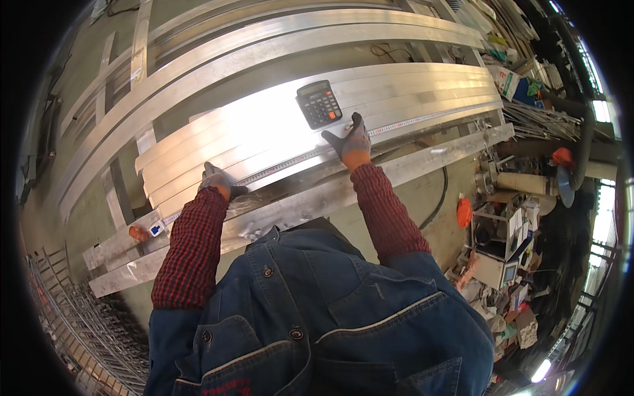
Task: The person measures a long metal bar with a tape measure and marks it with a pen. They use a calculator to compute dimensions and then move a large slatted metal panel with another person.
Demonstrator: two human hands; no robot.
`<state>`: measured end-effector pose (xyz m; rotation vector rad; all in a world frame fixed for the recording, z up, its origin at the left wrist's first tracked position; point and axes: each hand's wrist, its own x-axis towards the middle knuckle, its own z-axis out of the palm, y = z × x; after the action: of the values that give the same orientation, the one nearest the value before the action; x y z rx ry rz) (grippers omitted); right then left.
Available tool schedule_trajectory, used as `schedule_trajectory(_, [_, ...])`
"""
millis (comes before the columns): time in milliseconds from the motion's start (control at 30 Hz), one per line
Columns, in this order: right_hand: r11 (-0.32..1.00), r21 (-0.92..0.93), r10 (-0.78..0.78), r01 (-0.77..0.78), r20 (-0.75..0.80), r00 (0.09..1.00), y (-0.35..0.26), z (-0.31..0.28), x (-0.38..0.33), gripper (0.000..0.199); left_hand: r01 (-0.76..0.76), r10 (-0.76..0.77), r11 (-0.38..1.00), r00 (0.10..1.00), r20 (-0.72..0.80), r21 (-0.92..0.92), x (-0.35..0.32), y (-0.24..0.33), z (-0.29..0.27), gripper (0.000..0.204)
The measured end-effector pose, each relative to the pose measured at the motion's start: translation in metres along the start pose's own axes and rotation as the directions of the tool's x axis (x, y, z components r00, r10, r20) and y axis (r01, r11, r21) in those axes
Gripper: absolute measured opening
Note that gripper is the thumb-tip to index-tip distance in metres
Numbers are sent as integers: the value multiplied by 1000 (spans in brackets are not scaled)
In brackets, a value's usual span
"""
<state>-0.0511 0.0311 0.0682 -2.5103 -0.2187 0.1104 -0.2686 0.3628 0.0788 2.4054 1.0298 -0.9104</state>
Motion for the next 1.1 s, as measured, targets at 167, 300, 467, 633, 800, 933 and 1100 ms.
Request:
schedule_trajectory(167, [978, -199, 80, -58, 104, 991, -16, 31, 41, 137, 71, -71, 992, 997, 3, -102, -8, 11, -4, 150])
schedule_trajectory(300, [941, -335, 79, -50, 75, 994, -17, 55, 45, 136, 98, -103, 984, 994, -32, -149, -10, 16, -3, 150])
schedule_trajectory(467, [940, -341, 47, -29, 43, 998, -21, 64, 38, 122, 125, -134, 981, 990, -53, -150, -9, 18, 2, 155])
schedule_trajectory(633, [930, -365, -26, 38, 38, 999, -56, 73, 17, 116, 156, -165, 982, 984, -72, -107, 0, 19, 11, 160])
schedule_trajectory(800, [928, -361, -25, 96, 195, 980, -106, 93, -10, 119, 210, -218, 963, 975, -30, -168, 8, 15, 14, 167])
schedule_trajectory(933, [890, -386, -148, 243, 261, 954, -130, 102, -33, 121, 209, -210, 976, 977, -26, -57, 6, 18, 9, 138])
schedule_trajectory(1100, [889, -331, -195, 318, 354, 915, -134, 102, -44, 115, 214, -220, 970, 974, -48, -114, 10, 15, 15, 142])
